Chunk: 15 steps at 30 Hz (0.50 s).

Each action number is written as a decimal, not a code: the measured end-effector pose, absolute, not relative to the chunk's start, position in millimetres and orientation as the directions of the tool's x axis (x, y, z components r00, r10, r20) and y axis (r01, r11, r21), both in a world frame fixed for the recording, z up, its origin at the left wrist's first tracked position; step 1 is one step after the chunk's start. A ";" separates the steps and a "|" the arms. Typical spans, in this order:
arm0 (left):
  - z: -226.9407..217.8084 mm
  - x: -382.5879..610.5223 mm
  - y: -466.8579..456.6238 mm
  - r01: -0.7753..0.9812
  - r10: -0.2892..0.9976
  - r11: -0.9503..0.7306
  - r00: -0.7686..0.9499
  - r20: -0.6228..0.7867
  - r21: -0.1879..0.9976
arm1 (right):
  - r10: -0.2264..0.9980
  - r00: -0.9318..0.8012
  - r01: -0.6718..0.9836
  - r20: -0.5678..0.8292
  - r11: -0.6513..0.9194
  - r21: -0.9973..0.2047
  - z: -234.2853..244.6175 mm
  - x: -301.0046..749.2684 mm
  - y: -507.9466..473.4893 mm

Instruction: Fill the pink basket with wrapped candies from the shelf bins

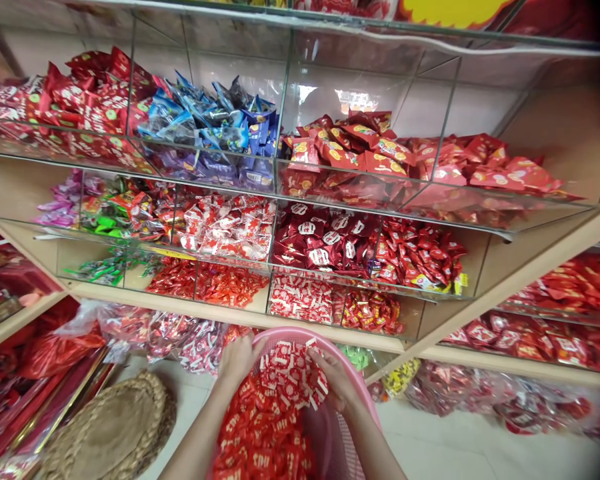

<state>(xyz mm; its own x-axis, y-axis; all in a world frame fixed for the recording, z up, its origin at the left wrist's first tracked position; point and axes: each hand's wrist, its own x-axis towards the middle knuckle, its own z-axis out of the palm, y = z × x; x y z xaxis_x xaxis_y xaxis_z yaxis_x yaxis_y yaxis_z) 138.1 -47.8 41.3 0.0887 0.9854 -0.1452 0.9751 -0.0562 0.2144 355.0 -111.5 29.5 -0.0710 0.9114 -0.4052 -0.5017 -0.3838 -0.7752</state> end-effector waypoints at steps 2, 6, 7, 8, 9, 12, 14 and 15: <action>40.7 138.5 -47.5 0.975 0.986 -0.055 0.087 -0.144 0.214 | 0.906 -0.068 -0.502 -0.419 -0.394 -0.770 27.5 355.9 -112.7; 41.0 139.0 -47.0 0.976 0.985 -0.048 0.081 -0.149 0.214 | 0.903 -0.054 -0.459 -0.425 -0.401 -0.793 25.7 355.0 -115.1; 41.4 139.0 -46.9 0.976 0.985 -0.051 0.084 -0.149 0.214 | 0.907 -0.061 -0.452 -0.417 -0.398 -0.799 25.9 354.5 -115.7; 41.8 139.1 -46.9 0.975 0.985 -0.057 0.089 -0.146 0.214 | 0.911 -0.069 -0.445 -0.406 -0.392 -0.805 26.5 354.0 -116.3; 42.2 139.1 -47.0 0.975 0.986 -0.062 0.094 -0.141 0.213 | 0.917 -0.072 -0.436 -0.392 -0.382 -0.814 27.2 353.4 -116.7; 43.2 139.1 -47.4 0.975 0.986 -0.070 0.099 -0.132 0.212 | 0.927 -0.061 -0.389 -0.371 -0.364 -0.846 30.6 351.1 -117.1; 43.3 139.0 -47.7 0.975 0.987 -0.066 0.095 -0.130 0.212 | 0.923 -0.033 -0.325 -0.383 -0.372 -0.869 33.7 348.4 -116.5; 43.2 138.8 -47.8 0.975 0.987 -0.064 0.093 -0.132 0.213 | 0.923 -0.004 -0.286 -0.386 -0.371 -0.883 35.5 346.6 -116.0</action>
<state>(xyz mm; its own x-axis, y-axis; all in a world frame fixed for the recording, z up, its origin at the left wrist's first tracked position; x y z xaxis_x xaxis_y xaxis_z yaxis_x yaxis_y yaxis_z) 138.8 -47.8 43.2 0.0933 0.9869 -0.1317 0.9749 -0.0637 0.2133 346.6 -116.0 35.5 -0.0042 0.9225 -0.3859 -0.2862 -0.3709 -0.8835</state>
